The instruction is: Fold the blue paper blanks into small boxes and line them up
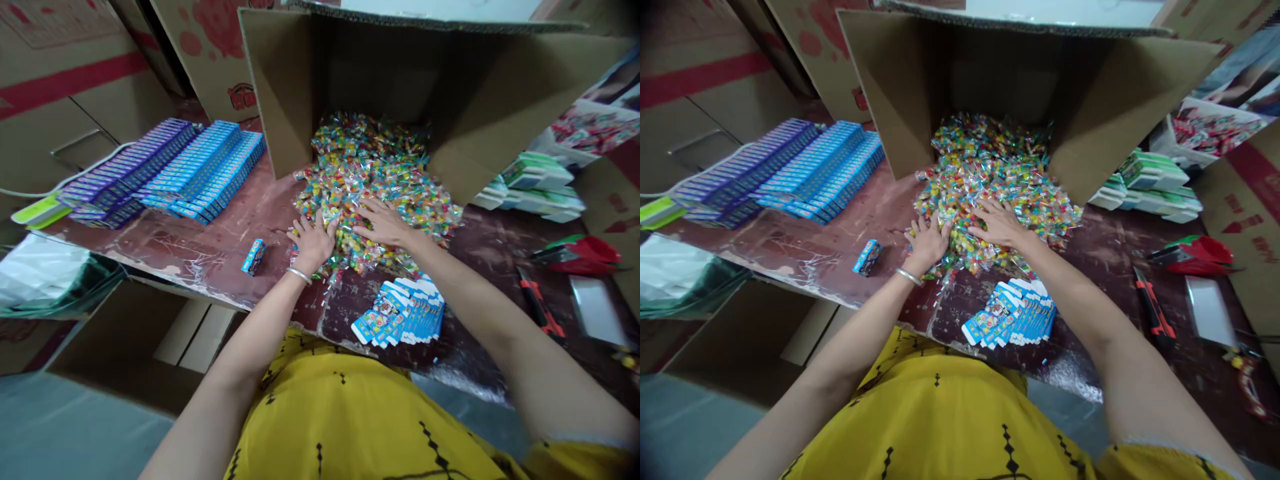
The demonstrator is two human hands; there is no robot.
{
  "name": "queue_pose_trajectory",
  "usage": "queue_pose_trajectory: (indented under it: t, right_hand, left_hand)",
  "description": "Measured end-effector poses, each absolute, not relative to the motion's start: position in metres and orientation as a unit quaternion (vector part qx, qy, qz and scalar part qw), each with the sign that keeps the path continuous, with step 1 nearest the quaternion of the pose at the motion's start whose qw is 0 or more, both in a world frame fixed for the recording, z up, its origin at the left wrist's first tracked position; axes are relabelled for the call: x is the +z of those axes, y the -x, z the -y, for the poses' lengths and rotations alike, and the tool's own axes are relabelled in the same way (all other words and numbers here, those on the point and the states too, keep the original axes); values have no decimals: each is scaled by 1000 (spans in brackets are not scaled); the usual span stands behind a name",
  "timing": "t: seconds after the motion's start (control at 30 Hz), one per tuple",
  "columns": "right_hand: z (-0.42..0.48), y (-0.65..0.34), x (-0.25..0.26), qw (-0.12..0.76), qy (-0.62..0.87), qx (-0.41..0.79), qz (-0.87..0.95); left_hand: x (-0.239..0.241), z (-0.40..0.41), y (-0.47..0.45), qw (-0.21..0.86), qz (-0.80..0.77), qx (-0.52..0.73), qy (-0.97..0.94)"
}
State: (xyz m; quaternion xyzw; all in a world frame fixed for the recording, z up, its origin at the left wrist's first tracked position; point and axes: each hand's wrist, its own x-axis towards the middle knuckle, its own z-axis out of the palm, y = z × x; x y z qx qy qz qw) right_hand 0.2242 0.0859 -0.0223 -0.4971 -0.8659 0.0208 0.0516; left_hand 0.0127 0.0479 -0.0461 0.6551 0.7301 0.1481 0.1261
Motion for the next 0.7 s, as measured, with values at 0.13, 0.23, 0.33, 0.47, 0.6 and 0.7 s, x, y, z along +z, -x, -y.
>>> queue_pose_trajectory:
  t: [0.13, 0.23, 0.33, 0.47, 0.6, 0.7]
  right_hand:
    - [-77, -230, -22, 38, 491, 25, 870]
    - [-74, -232, -8, 27, 491, 38, 870]
    - [-57, -235, 15, 76, 503, 32, 861]
    - [6, -239, 30, 181, 590, 24, 786]
    - [78, -236, 11, 140, 645, 91, 746]
    - [111, -233, -8, 114, 689, 94, 710]
  left_hand:
    - [-43, -31, -21, 145, -725, 145, -658]
    - [-29, -31, -15, 173, -719, 128, -661]
    - [-11, -27, 3, 163, -718, 135, -663]
    - [-1, 20, 29, 106, -636, 235, -727]
    - [-15, 91, 22, 162, -489, 229, -826]
    - [-29, 119, -3, 186, -445, 163, -861]
